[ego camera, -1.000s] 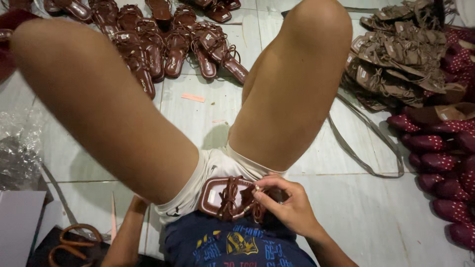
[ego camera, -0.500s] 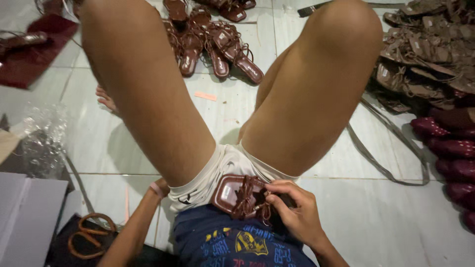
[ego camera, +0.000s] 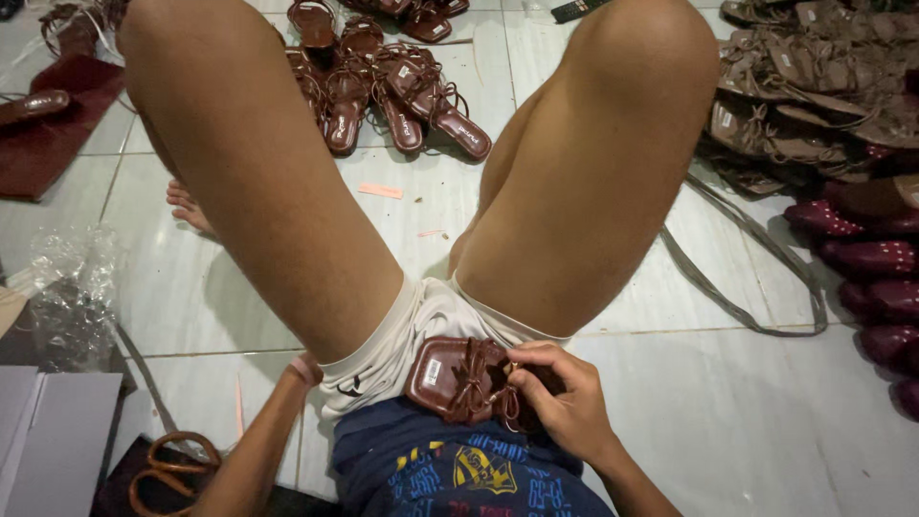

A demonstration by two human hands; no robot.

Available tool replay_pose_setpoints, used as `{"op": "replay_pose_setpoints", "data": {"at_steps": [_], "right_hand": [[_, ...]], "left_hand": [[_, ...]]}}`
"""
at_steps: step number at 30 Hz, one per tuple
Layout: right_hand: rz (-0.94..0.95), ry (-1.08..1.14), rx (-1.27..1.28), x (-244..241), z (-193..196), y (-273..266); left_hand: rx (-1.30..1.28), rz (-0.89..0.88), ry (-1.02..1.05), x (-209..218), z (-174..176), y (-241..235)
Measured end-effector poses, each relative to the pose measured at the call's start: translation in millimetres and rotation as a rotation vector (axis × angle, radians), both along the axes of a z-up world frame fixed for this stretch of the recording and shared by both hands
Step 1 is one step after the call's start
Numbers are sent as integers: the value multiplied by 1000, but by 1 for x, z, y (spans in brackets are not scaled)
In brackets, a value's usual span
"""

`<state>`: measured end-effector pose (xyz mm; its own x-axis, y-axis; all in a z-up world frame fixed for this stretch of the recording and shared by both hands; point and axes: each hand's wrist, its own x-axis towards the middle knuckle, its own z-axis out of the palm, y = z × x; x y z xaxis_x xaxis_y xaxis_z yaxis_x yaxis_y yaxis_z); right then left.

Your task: The person sits on the floor and assembles brown sandals by attaching small metal hardware to the straps. They use red-handled scissors to cut a strap and then thread a metal piece through the strap to secure it.

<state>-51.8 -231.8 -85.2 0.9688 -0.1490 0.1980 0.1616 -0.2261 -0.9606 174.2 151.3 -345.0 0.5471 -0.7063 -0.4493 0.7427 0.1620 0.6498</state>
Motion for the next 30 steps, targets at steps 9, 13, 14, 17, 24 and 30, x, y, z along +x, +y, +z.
{"op": "replay_pose_setpoints", "data": {"at_steps": [9,13,14,17,24,30], "right_hand": [[30,-51,69,-1,-12,2],[45,-46,87,-1,-12,-2],[54,-59,104,-1,-12,-1],[58,-113,74,-1,-10,-2],[71,-262,-41,0,-7,1],[98,-200,-76,1,-8,-7]], "left_hand": [[-362,361,-122,13,16,-22],[-291,361,-165,15,51,-27],[-260,350,-173,15,57,-29],[-141,309,-212,6,75,-29],[271,93,-383,-44,135,-6],[718,-300,-701,-103,261,9]]}}
